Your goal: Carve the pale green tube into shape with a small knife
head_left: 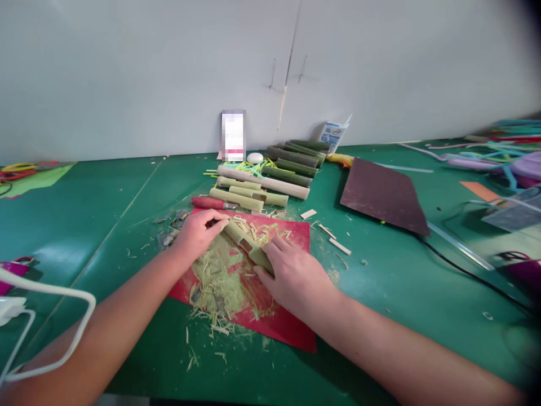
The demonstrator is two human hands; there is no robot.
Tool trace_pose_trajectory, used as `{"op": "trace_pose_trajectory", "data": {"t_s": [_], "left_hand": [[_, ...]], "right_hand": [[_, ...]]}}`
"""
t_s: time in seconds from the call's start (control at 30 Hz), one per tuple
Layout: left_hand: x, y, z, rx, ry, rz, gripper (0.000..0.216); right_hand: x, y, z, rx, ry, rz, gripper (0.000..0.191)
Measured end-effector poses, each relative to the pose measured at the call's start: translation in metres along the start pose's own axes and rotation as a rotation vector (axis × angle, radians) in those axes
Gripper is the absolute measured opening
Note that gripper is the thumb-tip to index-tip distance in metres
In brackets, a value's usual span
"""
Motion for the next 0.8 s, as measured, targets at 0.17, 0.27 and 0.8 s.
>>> {"op": "trace_pose_trajectory", "data": {"t_s": [0.17,0.27,0.8], "left_hand": [[0.015,0.009,-0.002,-0.089,0.026,0.019,0.012],[0.019,0.01,-0.005,-0.089,0.022,-0.001,0.012],[0.042,0.013,-0.007,-0.099,0.203,0.041,0.014]], "right_hand": [[0.0,0.001,0.0,-0.002,-0.01,0.0,0.012],[0.0,0.0,-0.001,0.002,-0.002,0.002,0.012],[-0.001,0.002,-0.001,-0.014,0.001,0.019,0.011]]}}
Point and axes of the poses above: each hand's wrist, its own z-axis towards the middle knuckle, its own y-axis out of the palm, x = y × z, the point moved 9 cm from there along z, towards the middle knuckle, and after that the axes turned 14 degrees about -x, right-handed, at the moved point
